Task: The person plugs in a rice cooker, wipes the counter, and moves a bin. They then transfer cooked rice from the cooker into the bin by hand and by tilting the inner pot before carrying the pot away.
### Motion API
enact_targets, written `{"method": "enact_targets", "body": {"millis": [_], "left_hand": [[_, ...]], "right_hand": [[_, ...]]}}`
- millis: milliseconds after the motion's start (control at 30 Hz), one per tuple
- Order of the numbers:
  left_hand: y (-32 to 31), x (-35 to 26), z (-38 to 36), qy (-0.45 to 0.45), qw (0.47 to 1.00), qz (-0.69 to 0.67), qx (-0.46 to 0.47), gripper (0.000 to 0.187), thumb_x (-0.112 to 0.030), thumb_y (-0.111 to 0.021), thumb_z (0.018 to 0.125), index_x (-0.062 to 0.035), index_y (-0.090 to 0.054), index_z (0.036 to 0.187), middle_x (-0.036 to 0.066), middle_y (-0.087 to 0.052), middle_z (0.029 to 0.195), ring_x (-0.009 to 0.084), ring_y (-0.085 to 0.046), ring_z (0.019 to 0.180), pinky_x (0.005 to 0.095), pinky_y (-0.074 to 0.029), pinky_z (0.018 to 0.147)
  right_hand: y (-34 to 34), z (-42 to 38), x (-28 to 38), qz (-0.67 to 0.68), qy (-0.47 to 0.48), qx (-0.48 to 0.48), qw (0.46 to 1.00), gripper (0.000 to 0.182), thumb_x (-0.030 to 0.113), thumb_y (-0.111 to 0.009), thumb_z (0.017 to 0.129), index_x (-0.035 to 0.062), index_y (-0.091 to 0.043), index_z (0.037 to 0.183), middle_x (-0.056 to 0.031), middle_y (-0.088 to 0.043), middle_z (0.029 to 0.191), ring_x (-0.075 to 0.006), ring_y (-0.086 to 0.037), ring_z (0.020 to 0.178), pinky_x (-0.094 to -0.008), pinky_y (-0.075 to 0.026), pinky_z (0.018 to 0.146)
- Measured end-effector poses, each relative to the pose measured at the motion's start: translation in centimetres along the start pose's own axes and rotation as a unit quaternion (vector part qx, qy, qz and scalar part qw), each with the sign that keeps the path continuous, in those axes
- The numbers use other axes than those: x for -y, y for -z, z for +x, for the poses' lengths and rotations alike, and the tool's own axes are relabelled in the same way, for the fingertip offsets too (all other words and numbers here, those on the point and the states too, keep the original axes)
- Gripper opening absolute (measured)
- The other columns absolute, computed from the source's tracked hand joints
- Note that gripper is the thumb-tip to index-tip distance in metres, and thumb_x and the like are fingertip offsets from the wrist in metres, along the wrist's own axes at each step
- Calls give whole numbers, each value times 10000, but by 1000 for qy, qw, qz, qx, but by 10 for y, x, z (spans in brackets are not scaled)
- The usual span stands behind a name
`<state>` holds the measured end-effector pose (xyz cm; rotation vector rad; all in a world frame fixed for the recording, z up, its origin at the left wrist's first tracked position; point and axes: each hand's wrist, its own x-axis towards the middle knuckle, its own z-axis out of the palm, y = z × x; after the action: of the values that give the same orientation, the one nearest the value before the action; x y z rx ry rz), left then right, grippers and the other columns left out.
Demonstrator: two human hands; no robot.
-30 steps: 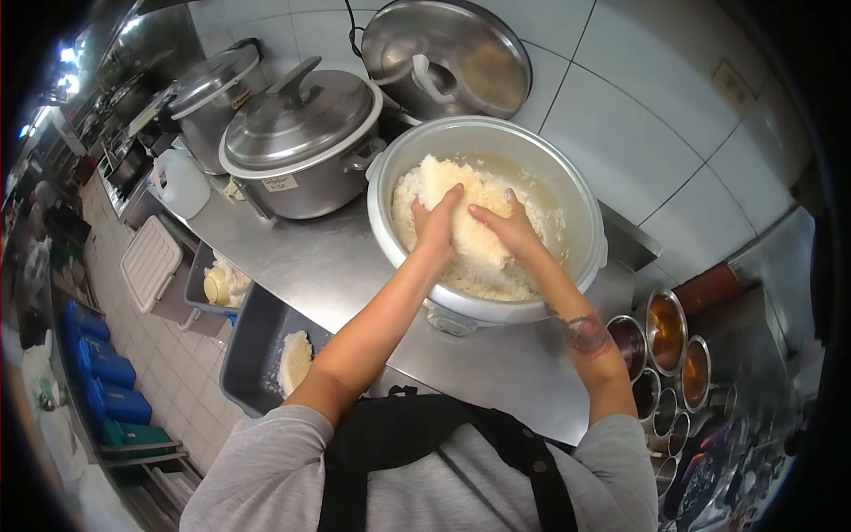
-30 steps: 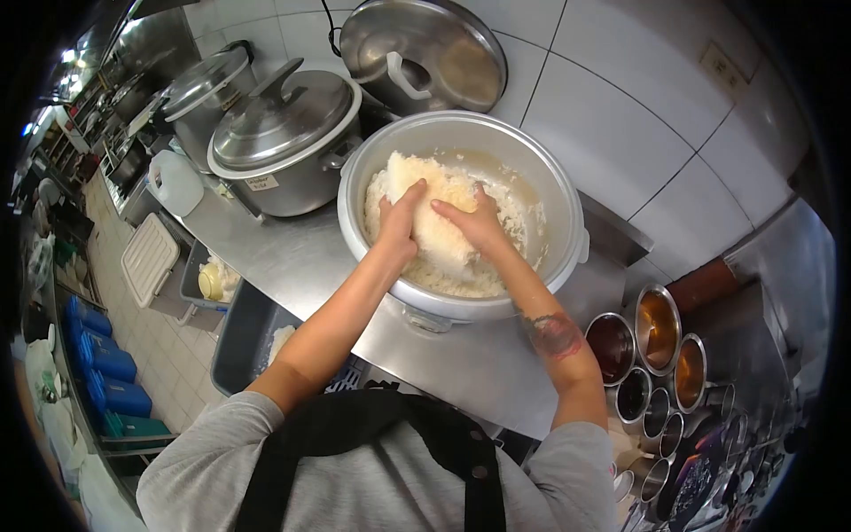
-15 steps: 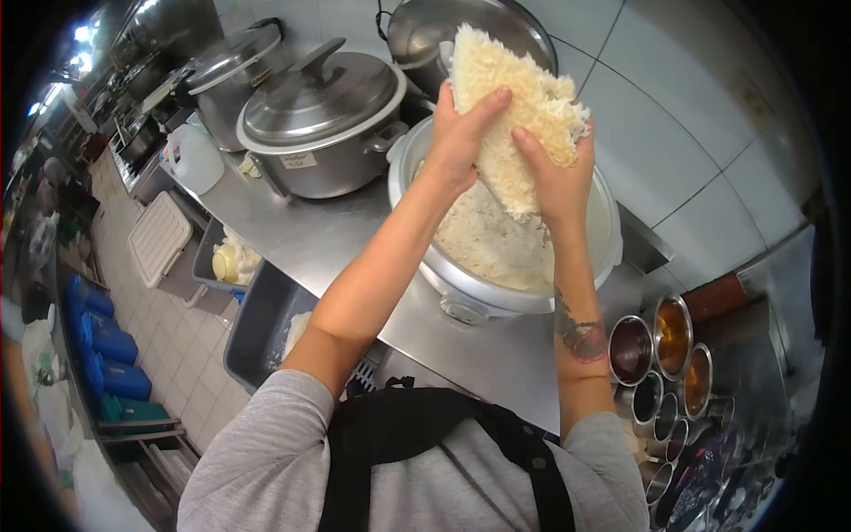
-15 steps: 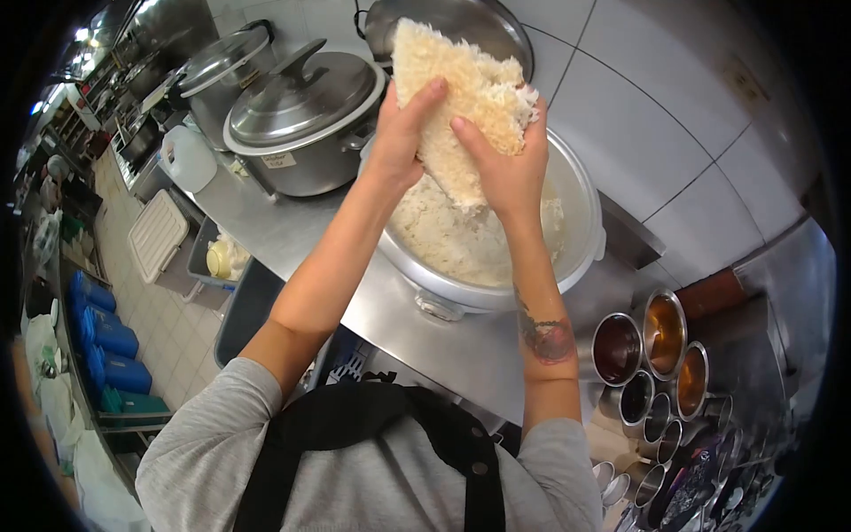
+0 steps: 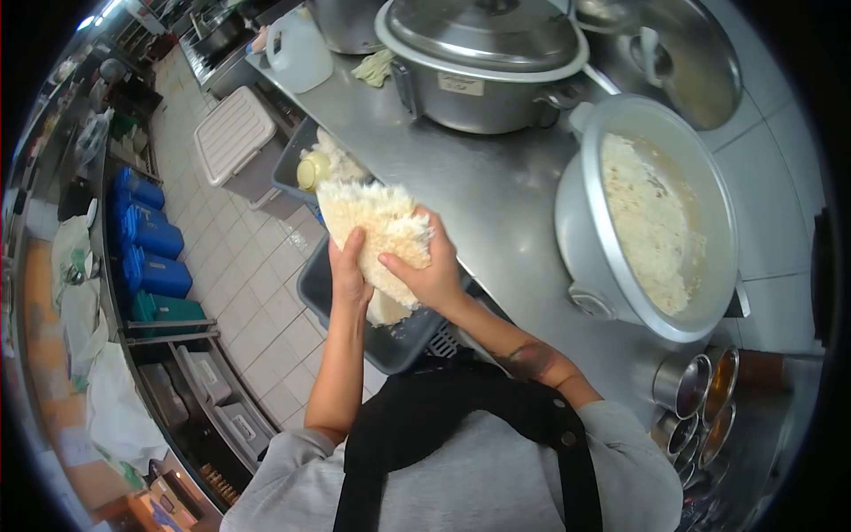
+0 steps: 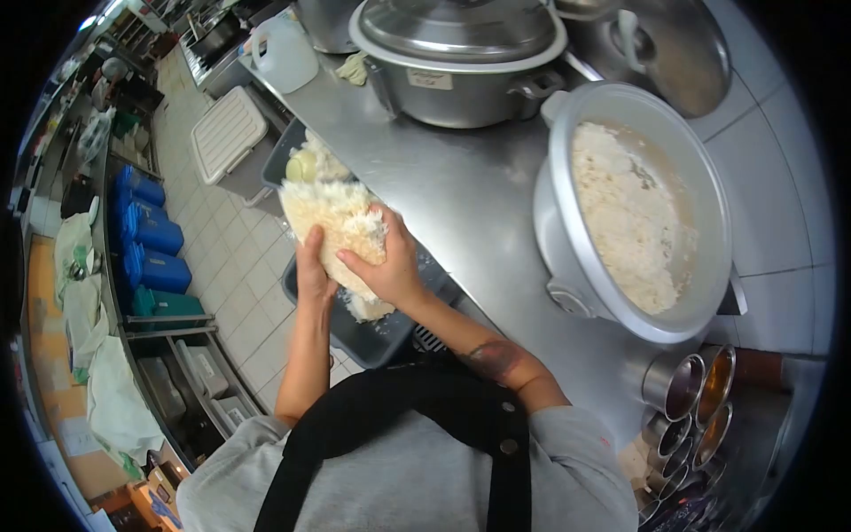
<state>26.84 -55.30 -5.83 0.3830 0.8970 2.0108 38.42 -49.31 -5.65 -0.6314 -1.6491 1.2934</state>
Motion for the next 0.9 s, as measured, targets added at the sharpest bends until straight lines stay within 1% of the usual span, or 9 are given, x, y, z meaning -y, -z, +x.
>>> {"method": "enact_targets", "body": {"millis": [233, 300, 500, 567, 633, 667, 733, 833, 900], "left_hand": [[154, 91, 11, 243, 948, -71, -194, 438, -288, -511, 873, -16, -461, 1213, 137, -529, 1201, 279, -507, 1108, 412, -387, 972], [163, 109, 26, 272, 944, -80, -171, 459, -332, -489, 872, -30, -465, 1217, 131, -522, 1215, 276, -493, 1128, 414, -365, 990], [166, 139, 84, 381, 920, -24, -83, 508, -377, -512, 845, -7, -465, 1190, 152, -462, 1248, 246, -503, 1066, 371, -415, 907], [150, 140, 93, 419, 907, -23, -39, 418, -331, -516, 844, 23, -541, 1064, 162, -560, 1078, 253, -561, 939, 371, -464, 821], [172, 176, 104, 330, 840, 427, 61, 321, -257, -525, 836, 35, -593, 949, 148, -616, 887, 265, -603, 773, 360, -500, 700], [176, 182, 97, 256, 846, 468, -5, 217, -173, -545, 791, 21, -641, 792, 147, -636, 684, 276, -619, 625, 355, -502, 610], [156, 154, 72, 73, 728, 682, -14, 202, -117, -537, 690, 32, -605, 571, 206, -602, 593, 317, -608, 553, 394, -466, 548], [167, 137, 46, 122, 609, 783, -27, 207, -169, -656, 609, 35, -625, 593, 210, -599, 597, 335, -624, 581, 403, -487, 568], [171, 119, 28, 159, 547, 822, -11, 452, -364, -832, 506, 26, -647, 636, 209, -621, 654, 328, -633, 604, 395, -495, 589]], "right_hand": [[-56, -50, -145, -195, -155, 43, 968, 654, 195, -707, 709, -17, -378, 1233, -263, -495, 1135, -407, -494, 1052, -418, -412, 894], [-45, -47, -157, -244, -294, 45, 923, 641, 193, -675, 727, -57, -368, 1231, -276, -500, 1151, -399, -493, 1083, -417, -405, 911], [-13, -72, -210, -264, -255, 104, 925, 606, 154, -650, 703, 6, -412, 1240, -237, -565, 1093, -370, -566, 983, -404, -443, 866], [-24, -73, -198, -236, -296, 106, 919, 499, 152, -646, 698, 43, -517, 1167, -225, -600, 1016, -360, -591, 925, -398, -462, 838], [-30, -73, -192, -307, -269, 219, 886, 410, 177, -658, 689, 56, -598, 1077, -226, -603, 1004, -351, -590, 933, -388, -472, 820], [-32, -73, -185, -303, -251, 207, 895, 260, 178, -658, 676, 47, -651, 901, -208, -611, 958, -366, -590, 891, -403, -481, 775], [-32, -71, -173, -325, -246, 198, 891, 201, 163, -641, 682, 50, -642, 848, -203, -614, 904, -368, -592, 848, -417, -481, 748], [-35, -72, -196, -365, -171, 180, 897, 123, 153, -558, 715, 51, -588, 653, -197, -593, 713, -368, -583, 679, -453, -466, 627], [-28, -72, -202, -310, -141, 222, 914, 154, 177, -550, 691, 44, -624, 709, -188, -621, 762, -353, -598, 677, -424, -479, 625]]}}
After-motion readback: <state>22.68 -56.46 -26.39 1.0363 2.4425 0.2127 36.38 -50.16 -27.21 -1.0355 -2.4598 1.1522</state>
